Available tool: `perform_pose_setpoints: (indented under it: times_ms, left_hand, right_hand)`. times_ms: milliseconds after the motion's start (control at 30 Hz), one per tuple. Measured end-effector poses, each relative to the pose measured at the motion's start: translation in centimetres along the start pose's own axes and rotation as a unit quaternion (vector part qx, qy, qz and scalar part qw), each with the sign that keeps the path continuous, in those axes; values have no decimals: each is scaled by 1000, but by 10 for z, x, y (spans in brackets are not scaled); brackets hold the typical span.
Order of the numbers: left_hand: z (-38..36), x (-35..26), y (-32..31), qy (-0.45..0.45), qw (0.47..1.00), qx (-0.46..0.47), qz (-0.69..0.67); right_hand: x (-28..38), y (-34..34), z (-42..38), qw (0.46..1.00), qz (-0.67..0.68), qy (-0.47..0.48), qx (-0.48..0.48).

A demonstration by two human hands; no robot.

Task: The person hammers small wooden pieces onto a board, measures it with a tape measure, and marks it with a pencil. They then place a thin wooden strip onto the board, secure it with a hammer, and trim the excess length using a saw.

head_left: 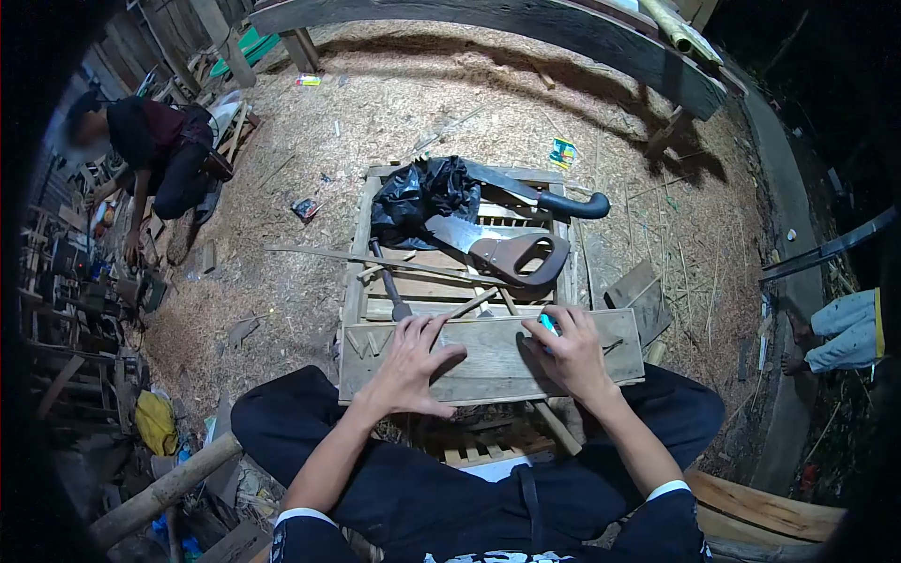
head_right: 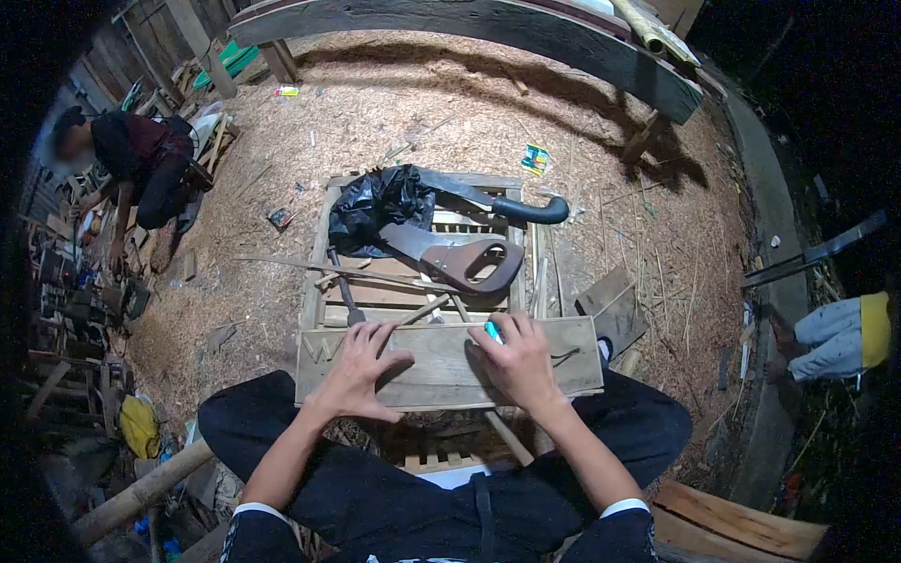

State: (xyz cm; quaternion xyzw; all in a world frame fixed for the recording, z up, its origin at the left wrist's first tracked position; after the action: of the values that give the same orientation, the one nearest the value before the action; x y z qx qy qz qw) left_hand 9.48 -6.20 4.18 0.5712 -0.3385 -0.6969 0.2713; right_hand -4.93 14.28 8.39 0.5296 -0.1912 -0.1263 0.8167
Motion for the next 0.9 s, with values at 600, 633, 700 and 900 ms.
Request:
perform_pose_setpoints:
  times_ms: [600,633,700,900]
  left_hand:
    - [15,21,9,73,993,-78,-56]
    - [15,20,10,75,992,-87,-47]
    - [16,23,12,91,989,-96,-62]
    - [13,39,22,142,974,-171,-42]
  right_hand:
    - [17,-80,73,988,-96,-36,117]
    - [19,-81,74,988,-95,-35,118]
    - [19,-82,74,981,-129,-51,133]
    - [12,-59,69,992,-91,-77,40]
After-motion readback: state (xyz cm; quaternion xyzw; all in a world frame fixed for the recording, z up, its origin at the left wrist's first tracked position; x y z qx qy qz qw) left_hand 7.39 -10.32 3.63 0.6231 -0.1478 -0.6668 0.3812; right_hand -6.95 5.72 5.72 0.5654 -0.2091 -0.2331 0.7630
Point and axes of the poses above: each hand's wrist, its own z-axis towards the middle knuckle, its own y-axis out of the back of the hand, x = y × z, the point moved 6 cm from there along z, towards the middle knuckle, and after that the axes turned 6 degrees about -z, right-handed, at the moved point
